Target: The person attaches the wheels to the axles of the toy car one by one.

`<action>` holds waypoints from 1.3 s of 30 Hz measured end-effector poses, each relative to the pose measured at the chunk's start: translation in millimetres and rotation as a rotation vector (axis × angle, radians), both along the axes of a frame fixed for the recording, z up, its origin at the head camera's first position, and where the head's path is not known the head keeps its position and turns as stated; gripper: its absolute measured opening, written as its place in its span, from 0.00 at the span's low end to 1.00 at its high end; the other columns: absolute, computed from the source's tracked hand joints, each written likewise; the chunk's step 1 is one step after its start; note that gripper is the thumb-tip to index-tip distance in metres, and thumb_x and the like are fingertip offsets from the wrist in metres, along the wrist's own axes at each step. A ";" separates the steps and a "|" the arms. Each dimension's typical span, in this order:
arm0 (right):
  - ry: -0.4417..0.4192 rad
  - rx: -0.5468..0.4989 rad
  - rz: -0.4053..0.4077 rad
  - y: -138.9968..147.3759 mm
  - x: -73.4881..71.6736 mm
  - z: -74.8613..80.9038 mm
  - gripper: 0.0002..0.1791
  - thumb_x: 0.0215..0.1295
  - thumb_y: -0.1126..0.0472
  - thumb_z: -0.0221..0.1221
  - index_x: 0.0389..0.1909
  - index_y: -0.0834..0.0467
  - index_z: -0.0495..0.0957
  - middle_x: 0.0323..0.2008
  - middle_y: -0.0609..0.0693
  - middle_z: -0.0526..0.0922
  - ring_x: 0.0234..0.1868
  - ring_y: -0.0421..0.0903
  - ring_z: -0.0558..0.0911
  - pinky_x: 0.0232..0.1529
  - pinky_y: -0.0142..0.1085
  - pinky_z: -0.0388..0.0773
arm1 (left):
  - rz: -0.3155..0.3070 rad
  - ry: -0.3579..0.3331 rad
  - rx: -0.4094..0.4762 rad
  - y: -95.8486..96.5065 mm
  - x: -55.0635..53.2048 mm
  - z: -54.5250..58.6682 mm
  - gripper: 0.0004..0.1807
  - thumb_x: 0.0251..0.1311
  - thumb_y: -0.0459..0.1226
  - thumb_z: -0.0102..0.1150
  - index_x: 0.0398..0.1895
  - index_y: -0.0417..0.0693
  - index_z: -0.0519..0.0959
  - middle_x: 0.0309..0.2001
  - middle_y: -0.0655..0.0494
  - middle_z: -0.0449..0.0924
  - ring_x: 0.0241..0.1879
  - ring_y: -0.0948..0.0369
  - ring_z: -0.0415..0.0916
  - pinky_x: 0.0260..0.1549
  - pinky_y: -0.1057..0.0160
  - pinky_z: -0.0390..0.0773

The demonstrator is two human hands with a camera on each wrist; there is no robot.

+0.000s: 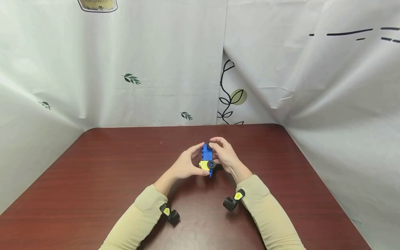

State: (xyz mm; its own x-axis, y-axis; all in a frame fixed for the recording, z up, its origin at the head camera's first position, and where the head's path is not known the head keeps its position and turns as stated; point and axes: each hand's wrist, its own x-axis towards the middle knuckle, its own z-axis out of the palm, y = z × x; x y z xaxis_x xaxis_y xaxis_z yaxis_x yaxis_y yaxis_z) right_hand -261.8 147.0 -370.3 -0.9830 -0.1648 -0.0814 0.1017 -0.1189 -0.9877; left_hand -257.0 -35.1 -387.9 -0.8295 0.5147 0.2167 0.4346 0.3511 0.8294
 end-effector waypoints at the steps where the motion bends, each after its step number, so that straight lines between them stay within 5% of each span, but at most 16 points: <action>1: 0.001 0.001 0.003 0.1 0.1 0.2 0.07 0.70 0.59 0.49 0.47 0.48 0.68 0.37 0.47 0.73 0.25 0.41 0.79 0.28 0.33 0.78 | -0.002 0.002 0.000 0.0 -0.1 0.1 0.56 0.38 0.44 0.77 0.72 0.46 0.56 0.70 0.51 0.60 0.69 0.57 0.60 0.64 0.57 0.66; 26: 0.019 0.128 -0.079 -3.9 -1.0 -1.4 0.21 0.67 0.57 0.54 0.57 0.59 0.63 0.29 0.46 0.76 0.23 0.41 0.76 0.24 0.30 0.78 | -0.004 0.005 0.000 -1.0 1.0 2.1 0.56 0.39 0.42 0.77 0.72 0.43 0.55 0.70 0.49 0.61 0.68 0.55 0.62 0.64 0.56 0.66; 33: 0.023 0.126 -0.087 -6.9 -0.2 -2.5 0.24 0.69 0.52 0.52 0.62 0.55 0.62 0.41 0.50 0.74 0.29 0.40 0.77 0.30 0.33 0.77 | 0.006 0.015 0.030 -0.8 0.2 3.1 0.56 0.39 0.41 0.77 0.72 0.41 0.54 0.70 0.46 0.59 0.69 0.54 0.59 0.65 0.55 0.64; 39: -0.005 0.112 -0.065 -2.9 -0.2 -3.0 0.30 0.70 0.43 0.49 0.67 0.52 0.59 0.54 0.57 0.72 0.35 0.43 0.78 0.35 0.33 0.78 | 0.022 0.065 -0.027 -0.1 -0.6 0.8 0.56 0.40 0.44 0.76 0.72 0.44 0.53 0.70 0.49 0.59 0.70 0.56 0.58 0.65 0.58 0.64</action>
